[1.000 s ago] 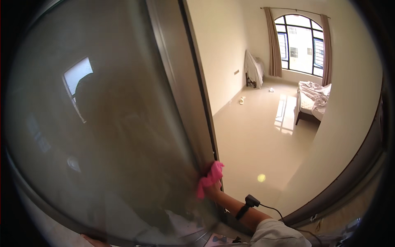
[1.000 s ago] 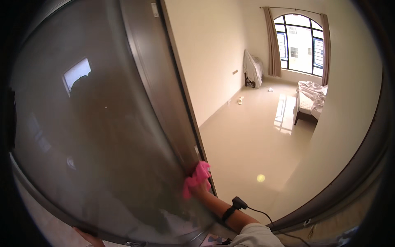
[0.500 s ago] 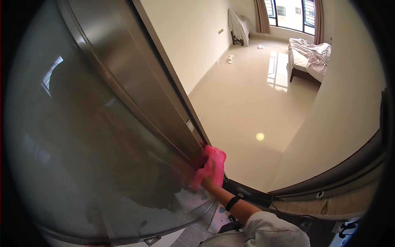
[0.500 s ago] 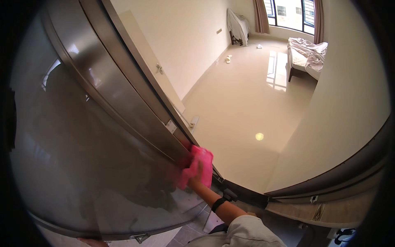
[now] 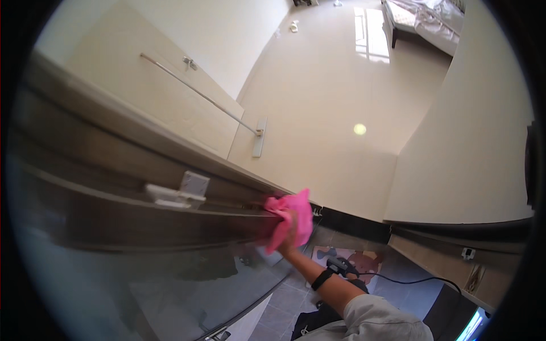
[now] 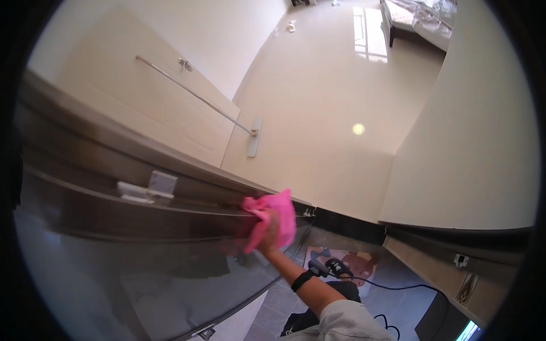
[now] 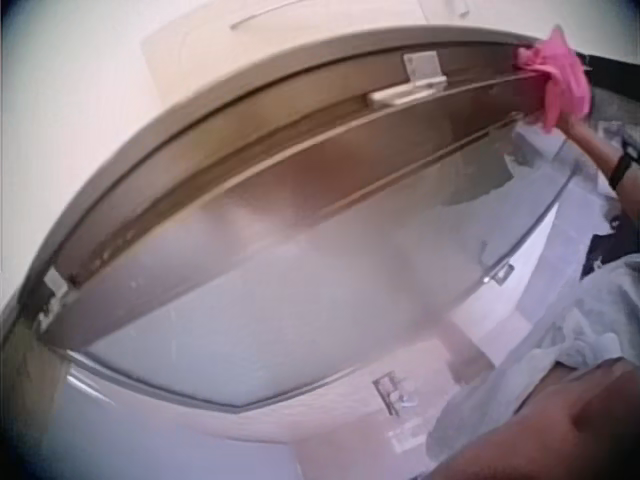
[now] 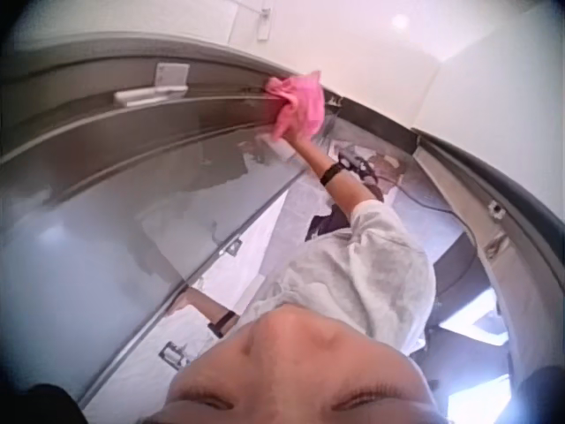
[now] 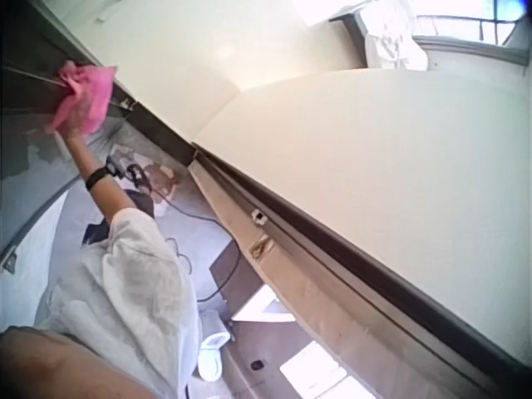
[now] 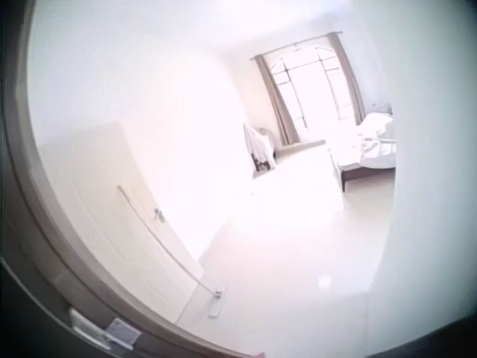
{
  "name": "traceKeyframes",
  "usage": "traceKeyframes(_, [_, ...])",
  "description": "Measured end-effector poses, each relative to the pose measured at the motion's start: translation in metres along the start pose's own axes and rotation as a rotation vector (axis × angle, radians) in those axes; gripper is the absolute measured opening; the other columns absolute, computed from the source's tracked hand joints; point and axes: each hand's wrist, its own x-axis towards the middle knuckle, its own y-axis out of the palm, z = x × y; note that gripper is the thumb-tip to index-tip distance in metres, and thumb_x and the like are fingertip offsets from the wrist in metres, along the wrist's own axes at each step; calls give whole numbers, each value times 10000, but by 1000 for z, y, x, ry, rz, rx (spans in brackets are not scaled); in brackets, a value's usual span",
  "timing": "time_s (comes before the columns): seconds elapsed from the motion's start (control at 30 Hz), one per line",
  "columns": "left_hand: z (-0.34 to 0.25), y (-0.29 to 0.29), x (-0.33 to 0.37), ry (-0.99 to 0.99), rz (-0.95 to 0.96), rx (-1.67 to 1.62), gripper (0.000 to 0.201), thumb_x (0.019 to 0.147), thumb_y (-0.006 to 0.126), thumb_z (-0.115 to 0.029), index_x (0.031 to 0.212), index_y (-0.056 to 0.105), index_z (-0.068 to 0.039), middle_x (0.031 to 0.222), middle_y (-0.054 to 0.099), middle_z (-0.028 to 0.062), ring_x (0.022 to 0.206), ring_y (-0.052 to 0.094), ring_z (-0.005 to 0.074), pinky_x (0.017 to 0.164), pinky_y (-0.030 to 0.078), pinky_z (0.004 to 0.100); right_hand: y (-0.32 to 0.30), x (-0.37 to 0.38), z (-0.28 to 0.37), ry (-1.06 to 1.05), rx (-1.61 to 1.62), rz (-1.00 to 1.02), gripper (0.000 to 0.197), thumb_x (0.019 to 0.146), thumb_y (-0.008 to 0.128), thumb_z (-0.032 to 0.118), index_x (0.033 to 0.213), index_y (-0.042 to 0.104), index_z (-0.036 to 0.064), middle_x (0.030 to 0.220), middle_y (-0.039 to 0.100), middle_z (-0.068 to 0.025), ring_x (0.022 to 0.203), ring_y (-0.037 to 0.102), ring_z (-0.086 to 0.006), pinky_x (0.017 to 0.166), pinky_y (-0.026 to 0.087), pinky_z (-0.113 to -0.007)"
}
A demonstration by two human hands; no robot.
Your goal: Cleaning the glass shower door and the bathroom sink with a pink cloth.
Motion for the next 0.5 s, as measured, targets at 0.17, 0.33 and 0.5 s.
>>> traceKeyframes(0.17, [10,76,-36,-92,142,188,806,884,467,-663,1431,378,-78,1452,345,213,1299,363,392,1083,296,514,12,-37,-68,564,150,-18,330,934,523,240,1193,514,35,1155,518,-142,1152,488,-306,1008,370,-416])
traceKeyframes(0.33, [43,117,-98,-273,332,330,767,893,473,-640,1409,403,-77,1419,380,196,1273,390,364,1061,316,493,44,22,112,179,113,95,631,851,612,283,1369,363,22,1311,424,-173,1182,432,-344,1026,297,-482])
traceKeyframes(0.5, [75,144,-183,-502,620,482,729,902,479,-618,1386,428,-76,1387,416,179,1247,416,336,1040,336,472,45,23,75,-31,-68,-21,542,866,569,300,1308,452,10,1191,507,-188,1122,477,-386,993,324,-515])
